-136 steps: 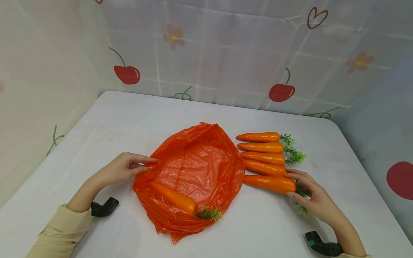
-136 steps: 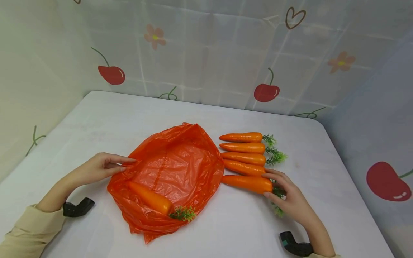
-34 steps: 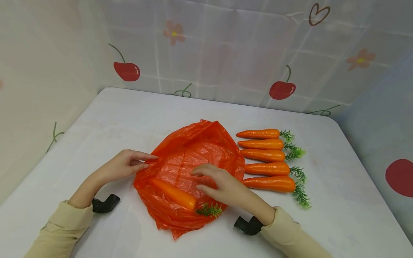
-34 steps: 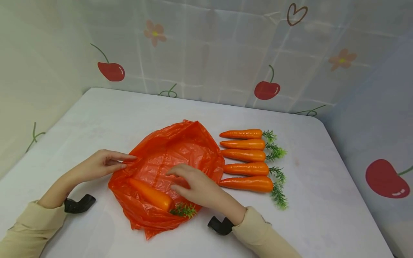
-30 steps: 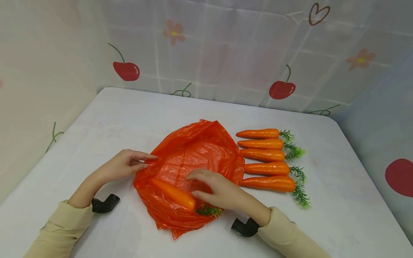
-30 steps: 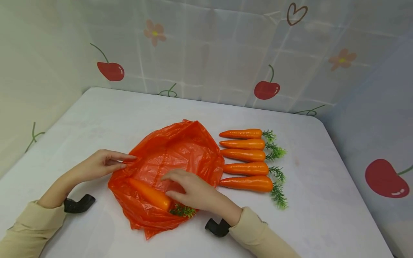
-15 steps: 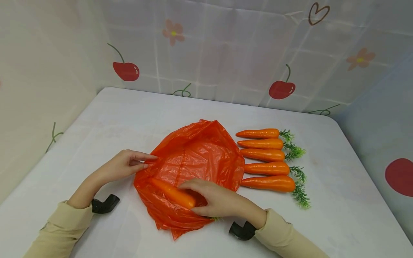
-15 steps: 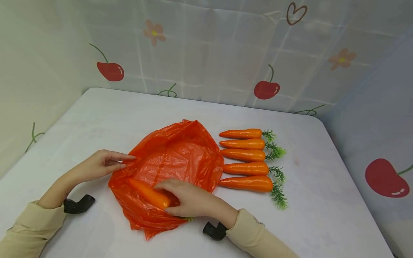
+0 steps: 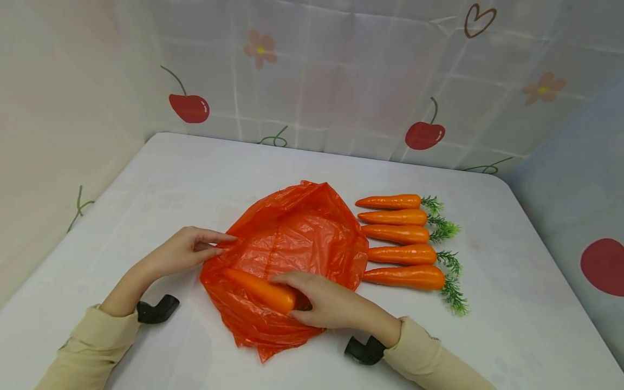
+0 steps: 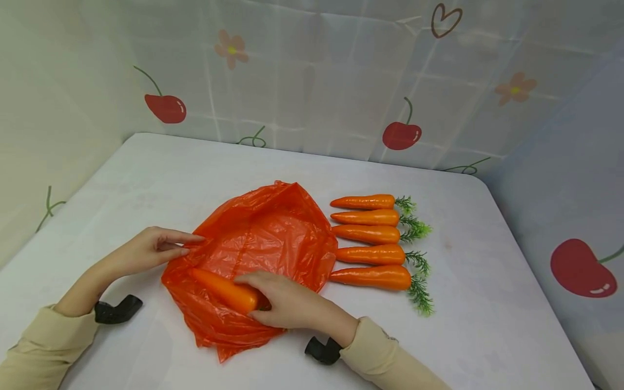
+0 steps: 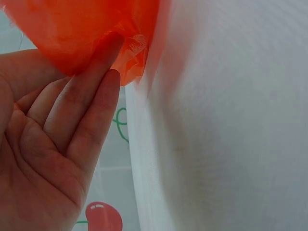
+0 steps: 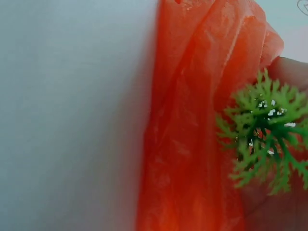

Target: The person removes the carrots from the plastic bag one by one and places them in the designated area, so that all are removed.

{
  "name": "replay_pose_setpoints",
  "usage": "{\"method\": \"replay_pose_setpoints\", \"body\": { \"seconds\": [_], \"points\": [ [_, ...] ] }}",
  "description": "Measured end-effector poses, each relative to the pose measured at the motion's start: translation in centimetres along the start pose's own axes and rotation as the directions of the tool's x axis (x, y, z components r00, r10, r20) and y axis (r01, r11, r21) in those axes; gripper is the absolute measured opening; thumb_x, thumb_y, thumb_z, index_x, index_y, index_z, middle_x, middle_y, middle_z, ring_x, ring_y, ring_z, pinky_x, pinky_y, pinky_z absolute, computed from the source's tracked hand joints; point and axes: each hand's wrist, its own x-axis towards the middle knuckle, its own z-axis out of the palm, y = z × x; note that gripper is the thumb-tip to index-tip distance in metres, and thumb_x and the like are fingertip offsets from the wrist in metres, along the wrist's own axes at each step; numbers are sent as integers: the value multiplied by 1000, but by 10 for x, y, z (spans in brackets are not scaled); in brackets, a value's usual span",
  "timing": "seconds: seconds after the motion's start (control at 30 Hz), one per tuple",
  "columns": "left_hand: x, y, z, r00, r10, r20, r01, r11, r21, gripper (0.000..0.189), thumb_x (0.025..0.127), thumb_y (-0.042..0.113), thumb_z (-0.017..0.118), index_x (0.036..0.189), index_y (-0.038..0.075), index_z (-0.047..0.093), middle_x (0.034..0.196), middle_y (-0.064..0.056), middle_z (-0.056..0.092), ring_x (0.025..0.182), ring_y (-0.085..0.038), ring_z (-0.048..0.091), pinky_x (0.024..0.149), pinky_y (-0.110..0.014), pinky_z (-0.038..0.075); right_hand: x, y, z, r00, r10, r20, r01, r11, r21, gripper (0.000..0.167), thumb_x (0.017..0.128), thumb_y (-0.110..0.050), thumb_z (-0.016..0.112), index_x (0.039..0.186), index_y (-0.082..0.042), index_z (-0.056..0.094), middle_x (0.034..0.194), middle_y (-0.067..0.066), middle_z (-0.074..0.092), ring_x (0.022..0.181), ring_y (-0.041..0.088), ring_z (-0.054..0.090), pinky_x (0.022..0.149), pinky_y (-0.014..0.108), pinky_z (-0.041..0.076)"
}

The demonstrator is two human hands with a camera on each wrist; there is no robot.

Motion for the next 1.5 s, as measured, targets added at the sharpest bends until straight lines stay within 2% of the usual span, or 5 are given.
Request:
{"method": "replay_pose_setpoints", "body": {
  "seconds": [0.37, 0.73, 1.03, 1.2, 1.5],
  "points": [
    [0, 1, 0, 1000, -1, -2, 1, 1000, -1, 30, 86, -3, 64, 116, -3, 64, 108, -14, 65, 72, -13, 58, 62, -25, 50, 0, 3, 0, 993, 95, -67, -93, 995, 34, 55, 87, -14, 67, 137, -19, 44, 125, -7, 51, 105, 8, 48, 92, 29, 40],
    [-2, 2, 1, 1000, -5, 3, 5, 1000, -8, 31, 87, -1, 64, 117, -4, 63, 110, -14, 64, 75, -13, 60, 64, -26, 51, 1, 4, 4, 987, 111, -119, -117, 992, -47, 54, 86, -19, 70, 135, -19, 47, 124, -5, 49, 105, 10, 48, 91, 30, 41],
    [-2, 1, 2, 1000, -6, 3, 6, 1000, -5, 31, 87, 0, 64, 118, -3, 63, 110, -14, 64, 77, -13, 60, 65, -26, 51, -1, 5, 0, 971, 124, -204, -153, 979, -137, 50, 87, -21, 67, 133, -14, 51, 124, 0, 50, 106, 13, 50, 90, 32, 43],
    [-1, 1, 2, 1000, 1, 0, -1, 1000, -1, 30, 87, 0, 64, 117, -3, 63, 110, -14, 65, 77, -13, 60, 64, -26, 50, -2, 7, -2, 971, 110, -212, -144, 978, -150, 47, 89, -23, 66, 133, -18, 51, 128, -2, 52, 115, 14, 48, 94, 35, 40],
    [-1, 0, 3, 1000, 8, 0, -8, 1000, 12, 30, 87, 0, 64, 116, -3, 64, 109, -13, 65, 78, -13, 60, 63, -25, 50, -2, 8, -3, 971, 106, -214, -141, 978, -155, 49, 86, -22, 70, 131, -16, 53, 127, -1, 54, 115, 14, 48, 94, 34, 40]
  ]
}}
